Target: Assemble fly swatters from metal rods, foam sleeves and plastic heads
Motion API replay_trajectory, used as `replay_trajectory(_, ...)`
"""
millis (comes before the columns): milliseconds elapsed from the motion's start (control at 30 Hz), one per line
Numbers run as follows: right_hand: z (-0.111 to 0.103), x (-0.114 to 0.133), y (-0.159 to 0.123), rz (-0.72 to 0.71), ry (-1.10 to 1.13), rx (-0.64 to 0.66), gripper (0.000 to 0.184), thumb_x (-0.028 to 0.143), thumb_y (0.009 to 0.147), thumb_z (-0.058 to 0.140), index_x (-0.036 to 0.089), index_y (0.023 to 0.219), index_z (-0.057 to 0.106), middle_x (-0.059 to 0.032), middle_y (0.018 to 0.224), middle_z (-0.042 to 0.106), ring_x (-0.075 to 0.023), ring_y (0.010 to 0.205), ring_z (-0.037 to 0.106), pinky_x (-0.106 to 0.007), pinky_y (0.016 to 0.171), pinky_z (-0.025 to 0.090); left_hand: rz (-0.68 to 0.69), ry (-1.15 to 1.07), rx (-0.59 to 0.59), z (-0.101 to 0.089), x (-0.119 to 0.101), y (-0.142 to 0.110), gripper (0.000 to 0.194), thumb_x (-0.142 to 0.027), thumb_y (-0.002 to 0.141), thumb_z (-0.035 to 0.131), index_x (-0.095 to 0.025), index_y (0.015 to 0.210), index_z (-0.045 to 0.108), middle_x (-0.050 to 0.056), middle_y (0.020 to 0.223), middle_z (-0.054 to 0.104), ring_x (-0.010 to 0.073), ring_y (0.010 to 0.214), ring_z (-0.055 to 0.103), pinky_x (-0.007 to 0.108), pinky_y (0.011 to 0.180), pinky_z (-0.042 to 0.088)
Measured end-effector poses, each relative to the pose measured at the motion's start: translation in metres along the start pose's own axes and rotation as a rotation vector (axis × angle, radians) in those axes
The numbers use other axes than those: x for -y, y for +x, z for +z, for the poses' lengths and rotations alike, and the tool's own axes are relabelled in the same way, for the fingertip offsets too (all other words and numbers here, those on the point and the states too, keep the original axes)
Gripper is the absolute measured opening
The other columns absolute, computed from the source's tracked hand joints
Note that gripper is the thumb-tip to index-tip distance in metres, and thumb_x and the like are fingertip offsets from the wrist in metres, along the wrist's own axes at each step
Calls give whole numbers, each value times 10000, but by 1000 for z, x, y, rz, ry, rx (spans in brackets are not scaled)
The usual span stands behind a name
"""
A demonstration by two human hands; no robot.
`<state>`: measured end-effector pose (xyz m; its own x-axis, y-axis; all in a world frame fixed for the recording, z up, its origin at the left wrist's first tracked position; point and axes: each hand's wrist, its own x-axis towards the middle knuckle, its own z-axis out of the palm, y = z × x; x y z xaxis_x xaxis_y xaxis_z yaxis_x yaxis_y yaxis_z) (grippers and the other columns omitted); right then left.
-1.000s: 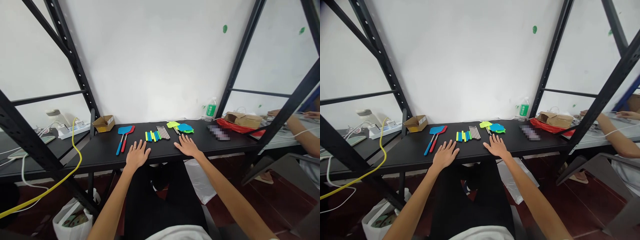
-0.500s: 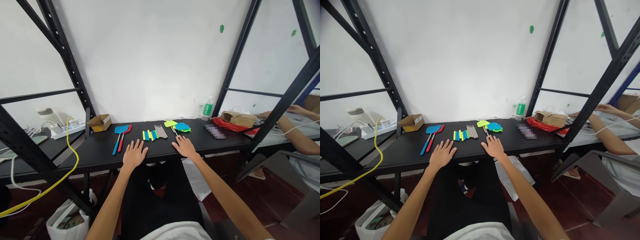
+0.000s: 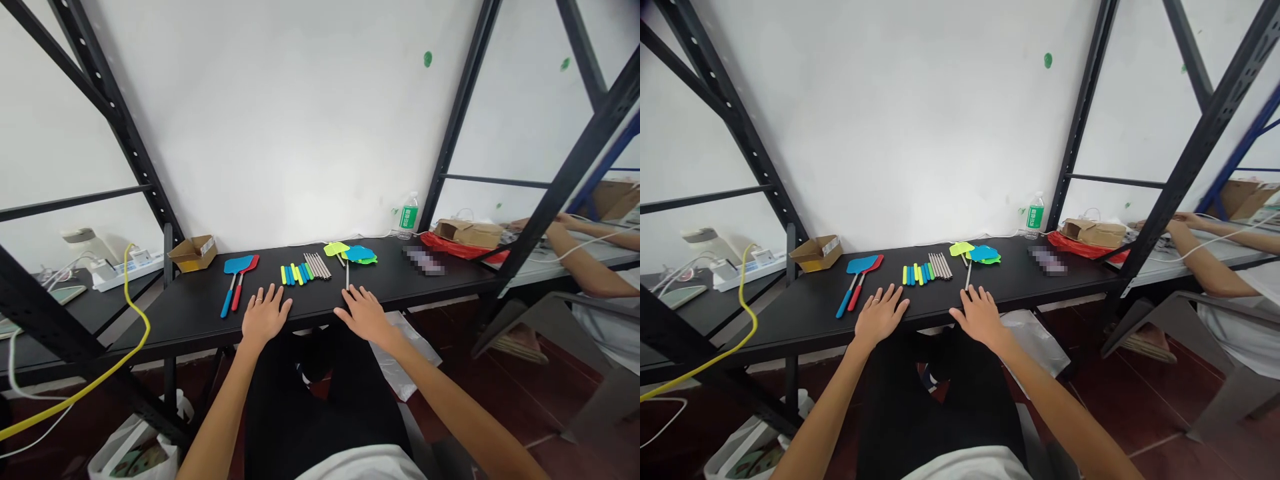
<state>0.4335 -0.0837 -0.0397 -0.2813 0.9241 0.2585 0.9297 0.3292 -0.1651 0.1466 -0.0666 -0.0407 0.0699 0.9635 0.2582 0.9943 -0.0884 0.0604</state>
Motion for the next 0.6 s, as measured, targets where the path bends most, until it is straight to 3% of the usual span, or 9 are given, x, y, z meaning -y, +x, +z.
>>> replay_trajectory(133, -11, 13, -6, -248, 185, 84, 659, 640, 992, 302, 269, 1526, 412, -59, 1597, 360, -332, 1472, 300, -502, 1192, 243, 3, 6, -28, 1, 0, 0, 674, -600, 989, 226, -236, 1522, 422, 69, 1605, 347, 360, 1473, 303, 516, 1186, 264)
replay_trajectory(200, -11, 12, -4, -309, 253, 55, 620, 614, 1001, 319, 279, 1511, 430, -34, 1582, 390, -272, 1457, 338, -444, 1195, 266, 1, 6, -36, 1, 0, 0, 661, -595, 990, 236, -244, 1515, 432, 67, 1599, 359, 356, 1469, 313, 516, 1183, 269)
replay_trajectory(467, 12, -27, 16, -27, 102, -250, 560, 525, 990, 392, 184, 1402, 558, -106, 1502, 483, -299, 1387, 404, -435, 1144, 331, 6, -7, -19, 0, 0, -2, 696, -618, 987, 196, -234, 1522, 420, 70, 1609, 340, 359, 1477, 293, 513, 1191, 252)
replay_trajectory(600, 11, -49, 21, 114, 47, -282, 541, 482, 978, 395, 188, 1402, 559, -98, 1488, 502, -315, 1347, 432, -438, 1099, 368, -3, 0, -17, -1, -1, -1, 690, -613, 989, 194, -237, 1521, 423, 64, 1607, 347, 359, 1477, 294, 508, 1191, 252)
